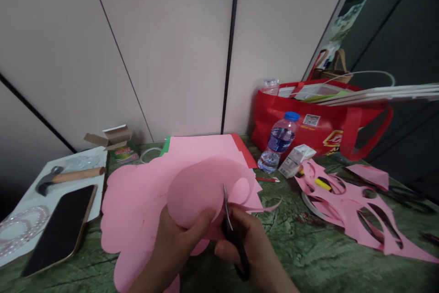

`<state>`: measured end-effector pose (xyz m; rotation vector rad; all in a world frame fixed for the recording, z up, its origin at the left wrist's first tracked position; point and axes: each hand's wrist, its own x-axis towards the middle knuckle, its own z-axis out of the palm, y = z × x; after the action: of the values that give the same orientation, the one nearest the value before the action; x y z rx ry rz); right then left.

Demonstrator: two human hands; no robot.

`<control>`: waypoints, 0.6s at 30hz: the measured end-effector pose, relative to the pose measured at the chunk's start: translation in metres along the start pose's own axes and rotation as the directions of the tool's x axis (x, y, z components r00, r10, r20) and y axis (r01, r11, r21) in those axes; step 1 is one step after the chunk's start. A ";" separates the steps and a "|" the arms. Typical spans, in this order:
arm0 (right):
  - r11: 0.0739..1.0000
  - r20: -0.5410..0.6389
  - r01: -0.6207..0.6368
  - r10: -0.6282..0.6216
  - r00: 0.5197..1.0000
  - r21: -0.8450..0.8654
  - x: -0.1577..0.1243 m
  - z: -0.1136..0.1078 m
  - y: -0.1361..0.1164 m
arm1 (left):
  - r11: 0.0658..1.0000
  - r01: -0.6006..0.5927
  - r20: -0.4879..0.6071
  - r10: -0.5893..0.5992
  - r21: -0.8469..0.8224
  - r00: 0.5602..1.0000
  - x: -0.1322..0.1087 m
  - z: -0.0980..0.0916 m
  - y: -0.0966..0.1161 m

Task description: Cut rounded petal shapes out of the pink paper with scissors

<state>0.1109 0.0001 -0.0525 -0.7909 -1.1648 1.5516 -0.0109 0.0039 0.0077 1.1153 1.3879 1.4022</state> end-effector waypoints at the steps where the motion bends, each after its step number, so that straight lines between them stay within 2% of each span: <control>1: 1.000 0.009 0.013 -0.013 1.000 -0.004 0.000 -0.001 -0.002 | 1.000 0.006 0.021 -0.006 -0.014 1.000 -0.001 0.001 0.001; 12: 1.000 -0.024 0.027 -0.027 0.999 -0.001 0.000 0.002 -0.005 | 0.999 -0.010 0.030 0.011 -0.043 0.999 -0.002 0.001 0.001; 18: 1.000 0.007 0.022 -0.021 1.000 -0.021 0.001 -0.002 -0.002 | 1.000 -0.013 0.040 0.013 -0.015 0.999 -0.002 0.000 0.001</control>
<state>0.1133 0.0016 -0.0515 -0.7853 -1.1932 1.5276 -0.0100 0.0023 0.0088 1.1385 1.3420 1.3902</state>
